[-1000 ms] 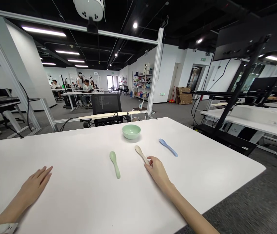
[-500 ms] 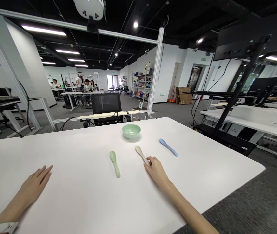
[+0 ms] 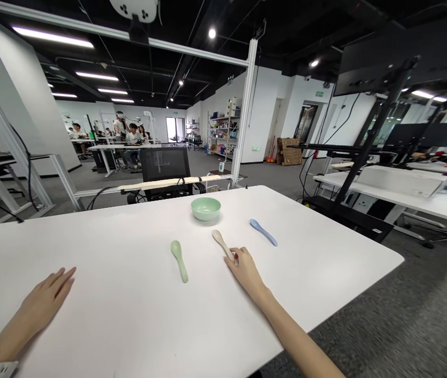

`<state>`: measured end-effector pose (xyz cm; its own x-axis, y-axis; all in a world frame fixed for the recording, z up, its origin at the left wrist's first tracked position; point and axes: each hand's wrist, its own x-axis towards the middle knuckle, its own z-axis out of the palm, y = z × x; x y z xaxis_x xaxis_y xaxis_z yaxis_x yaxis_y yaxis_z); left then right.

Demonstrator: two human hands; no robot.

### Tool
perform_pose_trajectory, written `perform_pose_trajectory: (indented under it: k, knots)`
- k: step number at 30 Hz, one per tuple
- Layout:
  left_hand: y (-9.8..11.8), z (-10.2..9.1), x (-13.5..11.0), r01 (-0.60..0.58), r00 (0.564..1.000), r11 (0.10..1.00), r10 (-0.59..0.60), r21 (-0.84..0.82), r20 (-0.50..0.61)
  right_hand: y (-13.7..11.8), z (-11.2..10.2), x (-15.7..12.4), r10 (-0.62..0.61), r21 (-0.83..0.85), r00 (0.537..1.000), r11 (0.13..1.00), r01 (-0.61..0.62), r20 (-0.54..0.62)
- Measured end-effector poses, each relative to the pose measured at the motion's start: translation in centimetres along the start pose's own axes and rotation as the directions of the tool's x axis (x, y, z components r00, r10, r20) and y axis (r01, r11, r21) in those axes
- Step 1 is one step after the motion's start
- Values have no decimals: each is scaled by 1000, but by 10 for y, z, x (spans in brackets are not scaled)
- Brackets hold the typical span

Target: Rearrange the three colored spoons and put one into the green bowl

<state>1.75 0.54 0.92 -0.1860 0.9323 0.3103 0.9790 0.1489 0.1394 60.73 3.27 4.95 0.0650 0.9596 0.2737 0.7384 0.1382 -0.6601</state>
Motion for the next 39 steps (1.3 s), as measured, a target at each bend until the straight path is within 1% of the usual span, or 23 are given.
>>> perform_pose_trajectory:
  k: [2,4,6,8,10,12,13,15,17,18,19,20,21,23,25,27,29,31,34,37,39]
  knots:
    - [0,-2,1,-7,1000,1000,7,-12,5,7,-5,7,3,-2,999,1000,-3,-44]
    - [2,-5,1,-12,1000,1000,12,-12,21,17,-16,21,19,-54,988,998,-28,-156]
    - [4,-9,1,-5,999,1000,6,-9,34,29,-32,40,31,-182,956,979,-88,-292]
    - [9,-15,0,-9,1000,1000,9,-19,19,42,-50,59,69,-352,928,913,-207,-366]
    - [17,-23,-1,-35,999,998,34,-51,-25,56,-64,75,144,-455,922,835,-308,-359]
    - [32,-33,-3,-63,995,990,54,-124,-79,65,-73,85,202,-499,933,801,-332,-297]
    - [42,-40,-4,-64,994,982,47,-178,-98,68,-74,88,214,-497,940,805,-323,-264]
    - [70,-53,-8,-35,994,948,1,-316,-106,66,-72,88,215,-439,950,848,-297,-227]
    - [107,-65,-11,10,996,883,-48,-469,-69,51,-62,83,177,-310,956,918,-246,-234]
    - [128,-70,-13,33,998,840,-56,-542,-25,38,-53,77,140,-227,960,954,-197,-244]
    - [150,-74,-15,55,998,793,-45,-606,32,21,-42,70,83,-138,964,983,-121,-252]
    - [173,-77,-17,58,996,743,5,-666,93,1,-30,60,13,-54,968,998,-27,-250]
    - [196,-80,-19,68,987,695,59,-716,150,-22,-16,50,-64,24,973,997,72,-222]
    - [238,-83,-22,135,959,580,129,-803,254,-69,11,25,-194,151,972,965,213,-129]
    - [269,-84,-24,217,927,463,178,-860,329,-112,34,1,-286,253,958,926,281,-16]
    - [287,-84,-25,248,915,423,194,-872,354,-144,49,-17,-334,312,941,901,302,53]
    - [291,-83,-25,255,919,412,179,-875,352,-161,56,-28,-355,338,930,890,306,91]
    - [285,-83,-24,266,925,409,146,-873,351,-165,59,-31,-372,346,920,885,312,121]
    - [267,-85,-19,298,929,425,75,-855,362,-156,56,-24,-353,298,925,906,300,143]
    - [250,-88,-14,325,927,457,19,-828,374,-140,54,-11,-267,142,953,959,247,143]
    - [244,-89,-10,332,925,483,4,-810,381,-131,57,-5,-231,28,958,973,230,172]
